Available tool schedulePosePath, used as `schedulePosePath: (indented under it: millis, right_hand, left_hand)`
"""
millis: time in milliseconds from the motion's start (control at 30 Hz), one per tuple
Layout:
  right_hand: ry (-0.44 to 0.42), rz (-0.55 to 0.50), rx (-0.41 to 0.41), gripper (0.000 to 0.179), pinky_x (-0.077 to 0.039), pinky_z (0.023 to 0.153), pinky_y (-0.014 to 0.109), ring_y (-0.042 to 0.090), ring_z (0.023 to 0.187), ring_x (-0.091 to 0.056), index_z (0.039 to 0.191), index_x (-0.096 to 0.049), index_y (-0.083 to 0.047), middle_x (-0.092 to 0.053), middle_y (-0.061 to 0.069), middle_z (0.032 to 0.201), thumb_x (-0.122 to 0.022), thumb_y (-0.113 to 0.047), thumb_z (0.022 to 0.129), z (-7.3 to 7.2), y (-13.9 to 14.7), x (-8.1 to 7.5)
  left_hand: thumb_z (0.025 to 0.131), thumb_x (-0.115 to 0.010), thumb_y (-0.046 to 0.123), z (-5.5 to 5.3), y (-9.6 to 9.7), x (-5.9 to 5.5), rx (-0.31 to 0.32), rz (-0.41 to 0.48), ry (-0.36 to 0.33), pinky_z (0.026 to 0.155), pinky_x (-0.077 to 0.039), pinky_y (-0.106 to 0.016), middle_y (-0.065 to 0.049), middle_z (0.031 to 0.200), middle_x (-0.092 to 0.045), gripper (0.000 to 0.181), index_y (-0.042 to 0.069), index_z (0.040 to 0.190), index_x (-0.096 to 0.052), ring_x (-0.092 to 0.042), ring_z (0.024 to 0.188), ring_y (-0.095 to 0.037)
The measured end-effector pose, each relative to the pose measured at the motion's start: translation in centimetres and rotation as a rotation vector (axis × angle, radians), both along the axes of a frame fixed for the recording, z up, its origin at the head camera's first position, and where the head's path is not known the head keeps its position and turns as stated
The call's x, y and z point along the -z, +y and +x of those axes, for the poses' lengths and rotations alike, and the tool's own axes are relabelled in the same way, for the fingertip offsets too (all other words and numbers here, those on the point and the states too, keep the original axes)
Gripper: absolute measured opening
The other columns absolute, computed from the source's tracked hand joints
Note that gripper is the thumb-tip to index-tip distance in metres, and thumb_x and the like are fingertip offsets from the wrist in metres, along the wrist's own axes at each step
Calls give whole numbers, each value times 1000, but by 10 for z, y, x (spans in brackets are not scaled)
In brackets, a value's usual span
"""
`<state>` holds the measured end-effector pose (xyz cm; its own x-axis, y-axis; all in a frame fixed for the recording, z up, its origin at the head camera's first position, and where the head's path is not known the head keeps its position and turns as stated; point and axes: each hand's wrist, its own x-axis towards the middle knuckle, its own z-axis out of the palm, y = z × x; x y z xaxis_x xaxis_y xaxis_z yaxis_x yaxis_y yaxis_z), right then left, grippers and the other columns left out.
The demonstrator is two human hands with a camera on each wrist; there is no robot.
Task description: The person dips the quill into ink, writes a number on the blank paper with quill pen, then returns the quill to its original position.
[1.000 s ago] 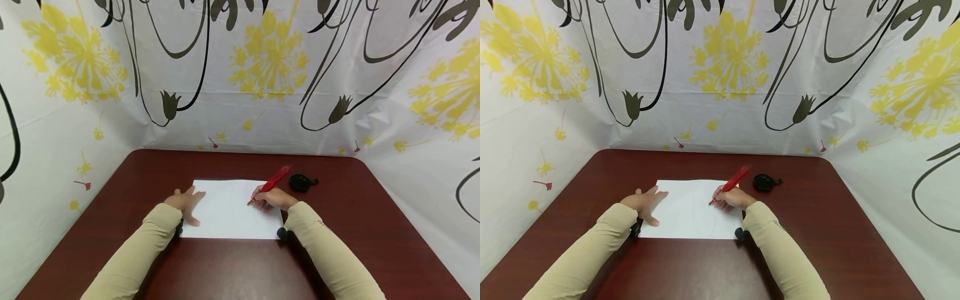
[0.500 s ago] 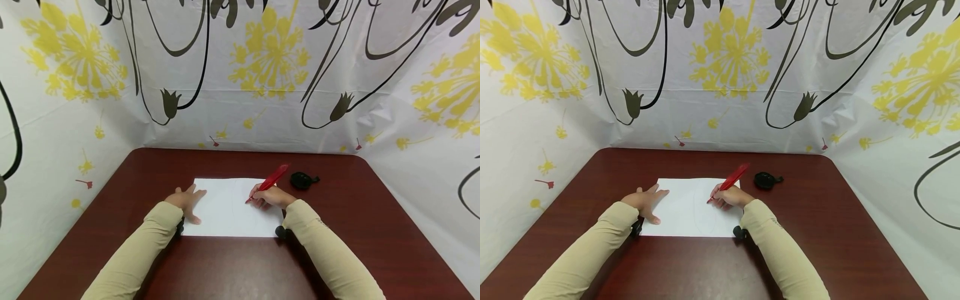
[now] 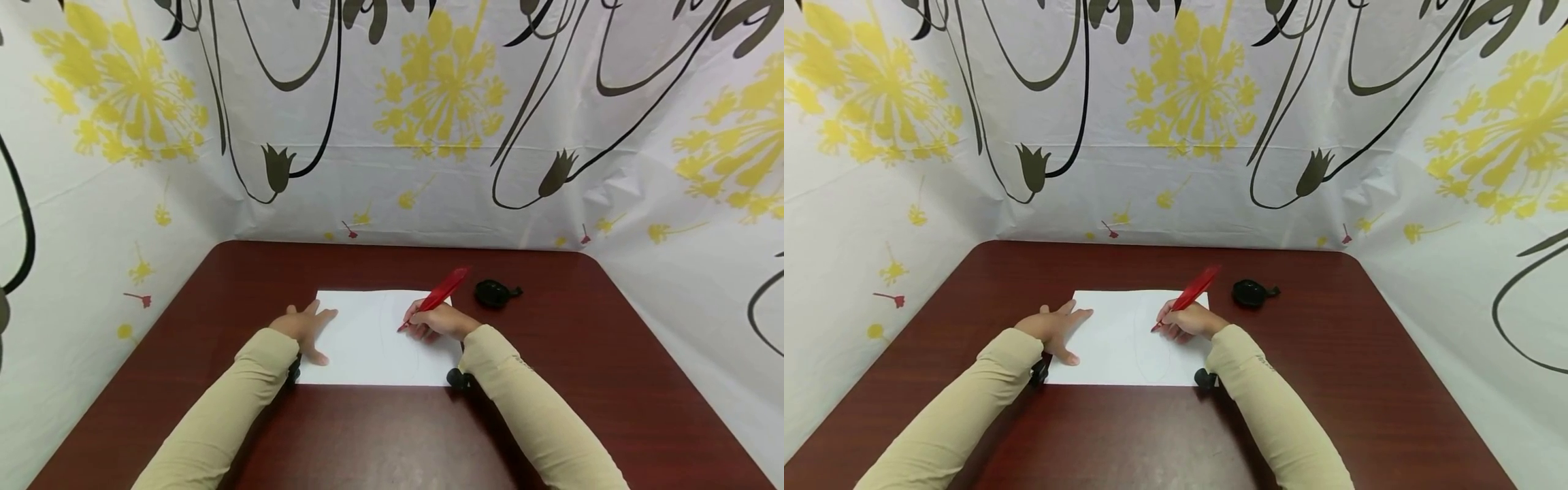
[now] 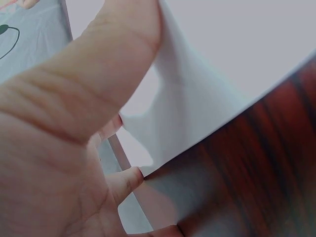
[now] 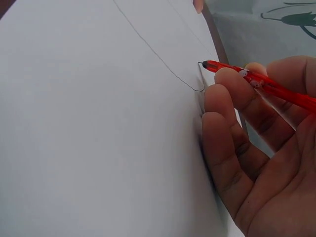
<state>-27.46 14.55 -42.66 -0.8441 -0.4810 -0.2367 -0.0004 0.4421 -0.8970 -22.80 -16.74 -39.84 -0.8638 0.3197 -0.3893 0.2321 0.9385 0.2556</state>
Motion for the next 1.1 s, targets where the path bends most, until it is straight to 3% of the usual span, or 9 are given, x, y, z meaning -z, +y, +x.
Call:
schedulePosePath:
  millis: [833, 1100]
  right_hand:
    - [-7, -30, -60, 16, -51, 58, 33, 19, 68, -61, 99, -67, -5, -68, 11, 82, -54, -14, 93, 6, -12, 0]
    - [-8, -20, -67, 16, -51, 59, 32, 18, 68, -61, 99, -67, -6, -70, 9, 84, -54, -12, 93, 6, -14, 1]
  left_hand:
    - [73, -84, 41, 0, 0, -1, 9, 7, 5, 87, -42, -61, -24, 158, -9, 104, 18, 155, -25, -15, 132, -61]
    - [74, -84, 40, 2, 1, -2, -14, 6, -1, 88, -42, -60, -22, 159, -9, 103, 20, 155, -25, -15, 134, -59]
